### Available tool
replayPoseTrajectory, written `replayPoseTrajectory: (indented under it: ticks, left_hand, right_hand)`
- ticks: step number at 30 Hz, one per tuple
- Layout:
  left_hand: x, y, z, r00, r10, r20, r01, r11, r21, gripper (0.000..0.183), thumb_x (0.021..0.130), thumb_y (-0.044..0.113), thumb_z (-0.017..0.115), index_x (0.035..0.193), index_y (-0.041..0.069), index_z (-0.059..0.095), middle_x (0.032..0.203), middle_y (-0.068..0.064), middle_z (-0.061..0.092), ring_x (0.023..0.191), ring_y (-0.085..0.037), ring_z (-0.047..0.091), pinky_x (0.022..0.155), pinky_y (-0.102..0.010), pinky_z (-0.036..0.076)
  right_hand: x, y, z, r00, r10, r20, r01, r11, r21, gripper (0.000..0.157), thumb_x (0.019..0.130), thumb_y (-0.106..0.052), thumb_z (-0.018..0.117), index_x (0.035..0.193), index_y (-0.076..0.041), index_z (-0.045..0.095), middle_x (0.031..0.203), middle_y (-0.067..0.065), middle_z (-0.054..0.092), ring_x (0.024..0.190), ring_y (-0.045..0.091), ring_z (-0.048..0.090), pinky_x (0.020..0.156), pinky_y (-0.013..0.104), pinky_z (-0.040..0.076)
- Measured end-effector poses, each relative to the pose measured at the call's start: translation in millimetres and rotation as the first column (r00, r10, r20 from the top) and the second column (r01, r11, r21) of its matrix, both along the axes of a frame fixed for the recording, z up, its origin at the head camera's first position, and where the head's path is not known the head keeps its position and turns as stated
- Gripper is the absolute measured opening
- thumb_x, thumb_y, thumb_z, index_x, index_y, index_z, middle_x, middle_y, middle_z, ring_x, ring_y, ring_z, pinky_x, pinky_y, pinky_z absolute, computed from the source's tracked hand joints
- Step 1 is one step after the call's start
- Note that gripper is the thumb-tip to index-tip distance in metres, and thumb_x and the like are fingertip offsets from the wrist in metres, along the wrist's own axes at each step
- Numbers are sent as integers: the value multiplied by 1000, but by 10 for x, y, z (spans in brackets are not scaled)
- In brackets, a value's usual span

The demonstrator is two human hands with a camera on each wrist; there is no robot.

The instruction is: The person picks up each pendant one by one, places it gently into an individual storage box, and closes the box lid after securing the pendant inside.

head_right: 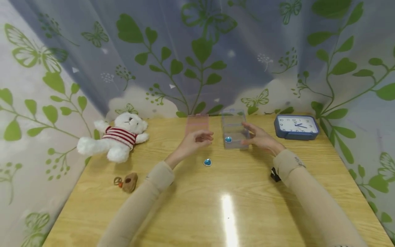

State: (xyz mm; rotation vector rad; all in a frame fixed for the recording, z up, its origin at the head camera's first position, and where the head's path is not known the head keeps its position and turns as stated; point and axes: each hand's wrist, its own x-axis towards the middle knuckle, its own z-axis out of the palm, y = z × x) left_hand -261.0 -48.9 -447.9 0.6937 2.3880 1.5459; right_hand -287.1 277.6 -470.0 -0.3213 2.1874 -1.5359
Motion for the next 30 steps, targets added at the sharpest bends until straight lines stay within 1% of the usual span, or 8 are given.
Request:
replayPoseTrajectory:
  ticks: [2, 7, 9, 13, 16, 23, 27, 30]
  left_hand:
    - [14, -40, -26, 1000, -8, 0, 8, 999, -31, 38, 103, 12, 68, 140, 3, 65, 128, -19, 73, 115, -27, 71, 100, -29, 60]
    - [38, -117, -101, 999, -30, 25, 33, 994, -102, 39, 102, 9, 68, 140, 1, 64, 128, -17, 72, 115, -29, 70, 102, -33, 59]
    - [36, -133, -138, 998, -51, 35, 55, 989, -135, 39, 101, 9, 69, 139, 1, 64, 127, -18, 72, 113, -28, 69, 101, -33, 59]
    - [30, -140, -206, 994, -113, 10, 113, 973, -199, 41, 98, 7, 73, 137, -2, 64, 119, -18, 73, 107, -27, 71, 98, -29, 60]
    - [45, -141, -237, 990, -139, 15, 139, 961, -239, 44, 96, 6, 75, 138, -3, 63, 115, -17, 73, 104, -26, 73, 95, -28, 61]
    - [85, -125, -271, 989, -138, 48, 146, 938, -314, 50, 94, 11, 80, 140, 1, 63, 118, -15, 71, 109, -24, 70, 98, -30, 59]
    - [116, -96, -288, 989, -144, 35, 147, 919, -365, 51, 92, 12, 82, 139, 1, 63, 121, -14, 71, 111, -25, 69, 100, -30, 59]
    - [147, -71, -287, 989, -147, 12, 139, 903, -406, 51, 93, 11, 81, 139, 0, 64, 121, -14, 71, 108, -24, 68, 99, -31, 59]
  right_hand:
    - [-7, 8, -4, 1000, 1, 0, -1, 1000, -3, 96, 100, -5, 69, 171, -11, 5, 178, 19, -6, 160, 57, -1, 128, 70, 17]
    - [-12, 22, -10, 1000, 3, 4, -3, 1000, -16, 96, 100, -5, 69, 171, -11, 4, 178, 18, -6, 160, 57, -1, 128, 70, 17]
    - [-12, 25, -11, 1000, 2, 4, -2, 1000, -17, 96, 100, -5, 69, 171, -11, 4, 179, 17, -6, 160, 57, -1, 129, 70, 17]
    - [-11, 27, -17, 1000, 0, 8, 0, 1000, -18, 96, 100, -5, 69, 171, -11, 4, 179, 17, -7, 160, 57, -2, 129, 70, 15]
    - [-7, 24, -17, 1000, -1, 15, 1, 1000, -24, 96, 100, -5, 69, 170, -11, 4, 178, 18, -7, 160, 57, -2, 129, 70, 14]
    - [7, 10, 3, 1000, 4, 19, -4, 1000, -25, 97, 100, -6, 69, 171, -11, 3, 178, 18, -8, 160, 57, -3, 129, 71, 14]
    - [10, 4, 10, 1000, 8, 25, -7, 1000, -19, 97, 100, -6, 70, 171, -12, 3, 178, 17, -9, 160, 56, -3, 128, 72, 15]
    - [9, -1, 14, 1000, 10, 25, -10, 1000, -18, 97, 101, -6, 69, 171, -12, 3, 179, 16, -9, 160, 57, -4, 128, 72, 15]
